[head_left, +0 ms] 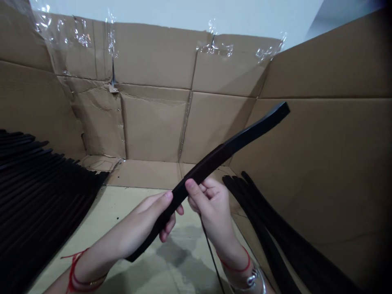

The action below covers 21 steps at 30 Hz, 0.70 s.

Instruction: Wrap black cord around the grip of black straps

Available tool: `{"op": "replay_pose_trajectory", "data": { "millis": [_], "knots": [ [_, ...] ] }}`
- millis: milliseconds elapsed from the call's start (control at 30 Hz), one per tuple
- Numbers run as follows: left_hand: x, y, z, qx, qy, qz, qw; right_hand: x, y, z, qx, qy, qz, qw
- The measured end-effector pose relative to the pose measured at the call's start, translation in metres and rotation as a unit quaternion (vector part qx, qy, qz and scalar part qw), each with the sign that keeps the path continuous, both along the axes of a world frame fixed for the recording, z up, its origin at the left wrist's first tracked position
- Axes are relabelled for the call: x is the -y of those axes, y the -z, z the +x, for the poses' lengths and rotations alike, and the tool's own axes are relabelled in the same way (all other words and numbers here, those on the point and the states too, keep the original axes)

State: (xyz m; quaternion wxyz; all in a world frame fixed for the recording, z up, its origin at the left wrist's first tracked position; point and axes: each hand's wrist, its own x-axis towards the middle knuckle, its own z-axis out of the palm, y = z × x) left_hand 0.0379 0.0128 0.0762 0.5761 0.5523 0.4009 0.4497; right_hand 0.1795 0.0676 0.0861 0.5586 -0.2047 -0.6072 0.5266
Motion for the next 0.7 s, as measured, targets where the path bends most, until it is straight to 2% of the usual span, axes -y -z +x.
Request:
{"op": "replay_pose_trajectory", "data": {
  "millis": [67,133,267,367,467,700],
  "knots": [
    [0.001,-0.003,-0.004,0.018,0.007,0.025,1.0,0.009,0.0,-0.006,0.026,-0.056,-0.015,0.998],
    [0.0,-0.003,-0.006,0.06,0.004,0.019,0.998,0.015,0.0,-0.011,0.04,-0.075,-0.025,0.996],
    [-0.003,0.003,-0.006,0.112,-0.002,-0.056,0.992,0.015,0.0,-0.013,0.057,-0.059,-0.011,0.997],
    [-0.005,0.005,-0.006,0.122,-0.004,-0.057,0.991,0.011,-0.003,-0.009,0.083,-0.061,-0.02,0.994],
    [-0.002,0.002,-0.007,0.14,-0.006,-0.071,0.988,0.012,-0.004,-0.008,0.094,-0.048,-0.027,0.994],
    [0.005,-0.008,-0.009,0.185,-0.035,-0.117,0.975,0.014,-0.005,-0.007,0.093,-0.067,-0.042,0.992]
  ]
}}
